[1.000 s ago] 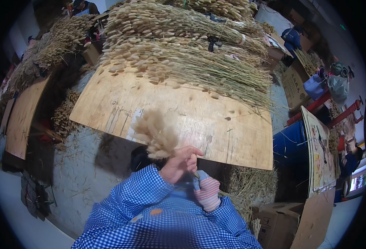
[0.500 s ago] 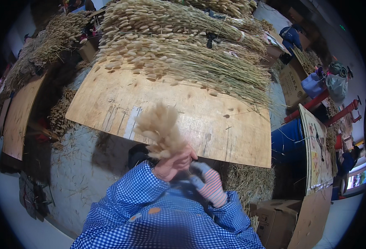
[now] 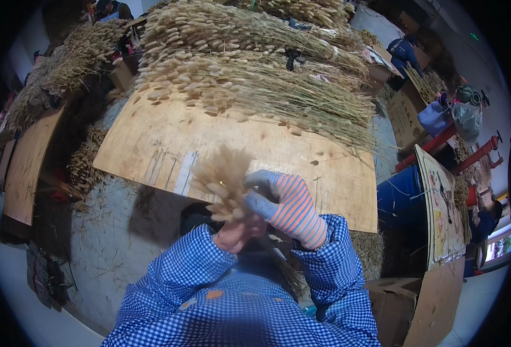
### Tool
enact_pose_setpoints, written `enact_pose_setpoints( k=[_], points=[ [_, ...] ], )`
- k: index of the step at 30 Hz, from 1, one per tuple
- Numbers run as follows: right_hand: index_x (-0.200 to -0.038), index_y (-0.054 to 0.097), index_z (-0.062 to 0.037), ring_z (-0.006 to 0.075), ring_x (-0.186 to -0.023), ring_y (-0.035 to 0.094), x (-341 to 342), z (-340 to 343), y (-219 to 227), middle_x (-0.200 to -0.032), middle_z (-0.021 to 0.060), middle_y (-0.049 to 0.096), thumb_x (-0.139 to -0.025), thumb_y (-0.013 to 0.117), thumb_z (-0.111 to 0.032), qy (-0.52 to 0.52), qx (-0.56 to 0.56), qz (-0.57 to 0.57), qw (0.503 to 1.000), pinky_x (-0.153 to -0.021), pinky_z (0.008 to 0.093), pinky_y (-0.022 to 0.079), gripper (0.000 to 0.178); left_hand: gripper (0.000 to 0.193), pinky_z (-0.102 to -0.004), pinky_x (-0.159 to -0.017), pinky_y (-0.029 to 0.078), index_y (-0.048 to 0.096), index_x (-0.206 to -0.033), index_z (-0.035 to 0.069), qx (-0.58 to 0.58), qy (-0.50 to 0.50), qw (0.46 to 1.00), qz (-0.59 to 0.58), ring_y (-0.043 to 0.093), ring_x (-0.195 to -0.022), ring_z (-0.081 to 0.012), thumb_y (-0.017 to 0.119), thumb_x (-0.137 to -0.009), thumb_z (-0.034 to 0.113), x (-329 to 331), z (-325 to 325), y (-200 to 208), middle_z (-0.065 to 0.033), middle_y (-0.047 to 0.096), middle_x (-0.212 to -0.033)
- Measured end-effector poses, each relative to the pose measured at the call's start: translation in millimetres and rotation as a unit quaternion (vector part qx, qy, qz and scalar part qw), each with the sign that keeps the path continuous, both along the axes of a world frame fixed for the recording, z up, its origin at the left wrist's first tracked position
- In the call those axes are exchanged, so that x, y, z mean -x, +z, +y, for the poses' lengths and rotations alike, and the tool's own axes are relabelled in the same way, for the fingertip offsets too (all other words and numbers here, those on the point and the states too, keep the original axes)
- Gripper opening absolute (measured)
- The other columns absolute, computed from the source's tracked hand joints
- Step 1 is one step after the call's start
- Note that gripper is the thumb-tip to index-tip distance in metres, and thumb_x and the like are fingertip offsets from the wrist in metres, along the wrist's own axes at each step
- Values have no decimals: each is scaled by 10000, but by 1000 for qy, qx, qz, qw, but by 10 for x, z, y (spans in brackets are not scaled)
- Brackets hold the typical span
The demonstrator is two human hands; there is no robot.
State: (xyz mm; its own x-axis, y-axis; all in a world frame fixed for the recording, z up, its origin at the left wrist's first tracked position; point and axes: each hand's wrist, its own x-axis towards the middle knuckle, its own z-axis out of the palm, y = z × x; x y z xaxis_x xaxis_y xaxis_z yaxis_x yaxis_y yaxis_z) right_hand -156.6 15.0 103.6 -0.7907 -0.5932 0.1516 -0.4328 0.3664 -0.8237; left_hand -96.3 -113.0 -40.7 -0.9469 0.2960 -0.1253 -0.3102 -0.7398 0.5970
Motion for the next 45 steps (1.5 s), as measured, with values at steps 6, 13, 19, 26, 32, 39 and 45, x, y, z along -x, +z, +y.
enact_pose_setpoints(
  k=[6,13,19,26,32,39,45],
  points=[
    [-1008,678,-38,294,-744,676,81,5,40,-826,156,682,-832,630,-251,48,-50,62,996,-684,343,530,280,403,-289,-780,494,476,-1293,109,15,5,999,39,571,-976,-153,576,-935,265,-21,66,71,-57,565,-1126],
    [-849,630,-86,331,-725,614,63,-30,61,-767,132,627,-853,585,-250,47,-116,98,987,-652,405,493,171,380,-374,-891,498,459,-1329,61,234,174,952,-94,621,-964,-163,429,-987,223,138,280,-486,-95,605,-1134],
    [-908,644,-93,318,-731,628,-56,112,72,-806,120,646,-837,600,-229,37,-64,91,993,-662,385,505,160,412,-396,-1021,417,424,-1377,96,207,206,933,208,511,-1184,-212,492,-979,184,327,-1,-1488,-133,449,-1379],
    [-999,669,-97,269,-665,638,-301,335,167,-813,98,658,-822,644,-157,-41,2,151,988,-602,340,511,189,525,-321,-878,540,283,-1424,-30,-137,123,959,215,577,-1102,-285,481,-989,189,171,311,-939,-200,505,-1284],
    [-1050,658,-94,267,-620,632,-506,316,177,-782,111,646,-794,700,-155,-82,67,216,971,-551,335,499,266,578,-372,-976,476,306,-1423,-4,70,129,972,185,519,-1187,-333,435,-998,366,63,236,-276,-208,466,-1347],
    [-998,638,-64,293,-649,638,-469,216,67,-763,113,637,-763,692,-115,-91,69,314,942,-543,358,497,246,636,-417,-1036,403,258,-1472,93,60,131,971,192,437,-1266,-331,448,-979,447,89,342,205,-164,404,-1417],
    [-959,631,-67,275,-594,606,-523,248,139,-689,86,586,-714,690,-85,-80,0,383,920,-503,363,476,253,698,-459,-1087,334,218,-1506,159,-1,117,962,246,345,-1346,-337,447,-957,524,162,478,526,-129,319,-1493]
  ],
)
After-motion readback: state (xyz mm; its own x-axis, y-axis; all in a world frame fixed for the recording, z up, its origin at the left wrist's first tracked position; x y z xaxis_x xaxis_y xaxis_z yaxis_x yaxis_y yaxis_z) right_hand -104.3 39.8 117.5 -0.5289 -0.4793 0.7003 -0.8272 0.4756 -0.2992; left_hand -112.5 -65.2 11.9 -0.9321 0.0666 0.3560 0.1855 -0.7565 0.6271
